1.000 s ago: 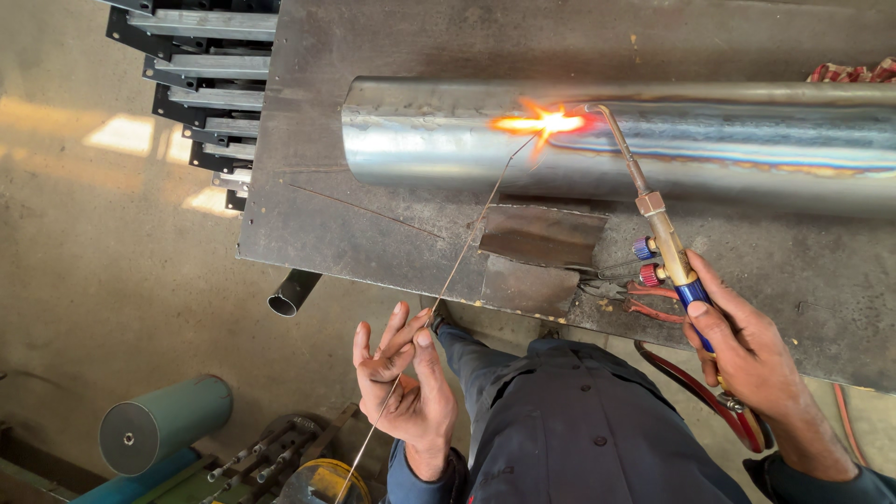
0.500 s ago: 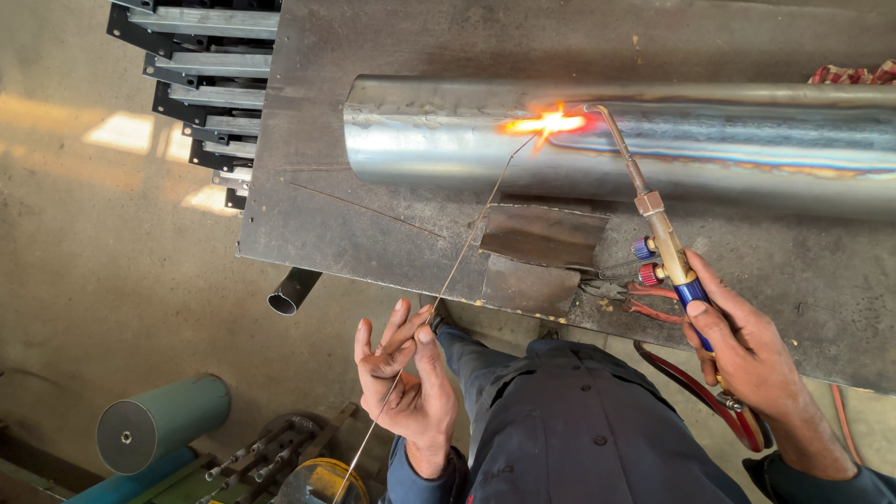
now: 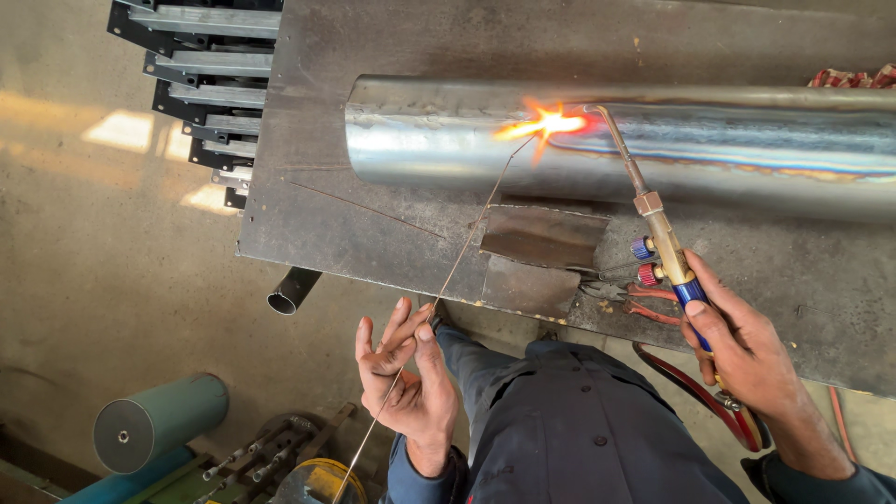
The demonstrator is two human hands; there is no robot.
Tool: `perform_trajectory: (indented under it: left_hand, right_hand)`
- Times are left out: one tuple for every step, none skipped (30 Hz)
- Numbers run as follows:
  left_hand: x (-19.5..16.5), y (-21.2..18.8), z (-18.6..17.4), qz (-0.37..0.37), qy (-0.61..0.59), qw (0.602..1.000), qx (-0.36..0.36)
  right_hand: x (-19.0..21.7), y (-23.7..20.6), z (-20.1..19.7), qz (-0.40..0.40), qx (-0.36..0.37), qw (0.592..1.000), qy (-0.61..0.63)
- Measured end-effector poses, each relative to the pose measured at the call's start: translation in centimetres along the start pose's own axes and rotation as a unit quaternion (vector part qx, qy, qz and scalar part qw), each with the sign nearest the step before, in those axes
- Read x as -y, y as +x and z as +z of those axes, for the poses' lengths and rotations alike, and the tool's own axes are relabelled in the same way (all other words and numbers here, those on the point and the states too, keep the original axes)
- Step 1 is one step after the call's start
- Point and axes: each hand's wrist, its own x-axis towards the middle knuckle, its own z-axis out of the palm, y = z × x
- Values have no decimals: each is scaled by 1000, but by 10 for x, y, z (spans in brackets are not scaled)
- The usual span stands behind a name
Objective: The person brazes the longitudinal seam of a large galvanized metal duct resting on a steel workbench. They hold an oxy-fuel torch in one hand and feed a filler wire along the glowing seam with the other, moving steadily along the joint with sparks flying, briefly pausing and repositioning before continuing the weld.
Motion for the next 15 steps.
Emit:
perform_trajectory:
  left_hand:
    - [0, 0, 0, -1, 0, 1000, 0]
    - [0, 1, 1, -2, 0, 1000, -1]
    - [0, 0, 1, -2, -1, 1000, -2]
    - [0, 1, 1, -3, -2, 1000, -3]
    - [0, 1, 1, -3, -3, 1000, -4]
    - [1, 1, 2, -2, -3, 1000, -5]
    - [1, 1, 2, -2, -4, 1000, -6]
    - [1, 1, 2, -1, -4, 1000, -7]
    - [2, 1, 3, -2, -3, 1000, -6]
    - [2, 1, 4, -2, -4, 1000, -5]
    - [2, 1, 3, -3, -3, 1000, -4]
    - [2, 1, 3, -1, 1, 1000, -5]
    - [3, 1, 4, 2, 4, 1000, -6]
    - [3, 2, 4, 5, 6, 1000, -8]
    - [2, 1, 4, 3, 5, 1000, -8]
  right_hand:
    - [-1, 0, 0, 2, 1, 1000, 1]
    - [0, 1, 0, 3, 2, 1000, 2]
    - [-1, 1, 0, 5, 3, 1000, 3]
    - [-1, 2, 0, 3, 4, 1000, 3]
    - [-1, 2, 0, 1, 5, 1000, 4]
    - [0, 3, 0, -1, 6, 1000, 4]
    - [0, 3, 0, 1, 6, 1000, 2]
    - [0, 2, 0, 4, 5, 1000, 0]
    - [1, 3, 0, 6, 5, 1000, -3]
    - [2, 4, -1, 4, 5, 1000, -4]
    - [2, 4, -1, 3, 6, 1000, -5]
    - [1, 4, -1, 3, 6, 1000, -6]
    - [2, 5, -1, 3, 7, 1000, -2]
    - [2, 5, -1, 3, 8, 1000, 2]
    - [1, 5, -1, 4, 10, 1000, 5]
